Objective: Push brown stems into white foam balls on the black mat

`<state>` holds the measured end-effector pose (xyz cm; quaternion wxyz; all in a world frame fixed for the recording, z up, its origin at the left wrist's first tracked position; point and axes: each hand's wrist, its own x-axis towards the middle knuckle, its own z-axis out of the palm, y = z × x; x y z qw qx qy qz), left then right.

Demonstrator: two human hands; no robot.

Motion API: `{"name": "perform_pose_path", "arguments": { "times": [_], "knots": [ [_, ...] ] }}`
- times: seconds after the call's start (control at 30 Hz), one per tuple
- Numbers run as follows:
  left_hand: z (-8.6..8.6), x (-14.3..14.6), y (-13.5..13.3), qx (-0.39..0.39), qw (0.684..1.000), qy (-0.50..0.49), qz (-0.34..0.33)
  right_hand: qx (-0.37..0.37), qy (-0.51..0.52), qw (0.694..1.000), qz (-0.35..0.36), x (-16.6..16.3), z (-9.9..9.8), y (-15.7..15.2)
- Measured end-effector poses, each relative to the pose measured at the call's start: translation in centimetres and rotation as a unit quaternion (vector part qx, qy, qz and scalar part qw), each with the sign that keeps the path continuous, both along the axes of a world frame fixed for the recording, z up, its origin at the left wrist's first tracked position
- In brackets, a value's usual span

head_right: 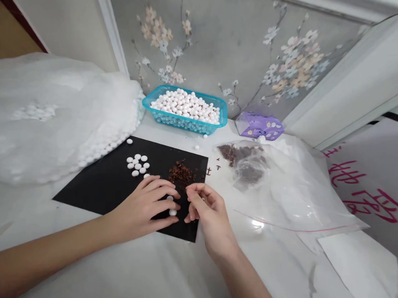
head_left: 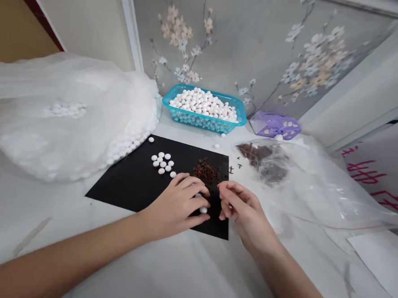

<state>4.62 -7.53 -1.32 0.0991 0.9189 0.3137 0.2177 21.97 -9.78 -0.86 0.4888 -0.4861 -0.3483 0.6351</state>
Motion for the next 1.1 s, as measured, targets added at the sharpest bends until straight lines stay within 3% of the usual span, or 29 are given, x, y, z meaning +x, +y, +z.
{"name": "perform_pose_path", "arguments": {
  "times": [0.17, 0.3, 0.4, 0.63, 1.1],
  "knots": [
    [0.1, -0.1, 0.3, -0.015, 0.999, -0.008, 0.034, -0.056, -0.064, 0.991, 0.099, 0.8, 0.1, 0.7],
    [0.2, -0.2, 0.4, -0.036, 0.996, -0.021, 0.079, -0.055, -0.072, 0.991, 0.102, 0.6, 0.2, 0.7],
    [0.1, -0.3, 0.4, -0.048, 0.995, -0.027, 0.079, -0.058, -0.098, 0.988, 0.102, 0.8, 0.3, 0.8],
    [-0.1, -0.3, 0.5, -0.059, 0.995, -0.037, 0.067, -0.025, -0.181, 0.965, 0.19, 1.3, 0.3, 0.8],
    [0.2, 0.2, 0.3, -0.12, 0.988, -0.055, 0.082, 0.004, -0.237, 0.959, 0.158, 0.2, 0.1, 0.7]
  ]
}}
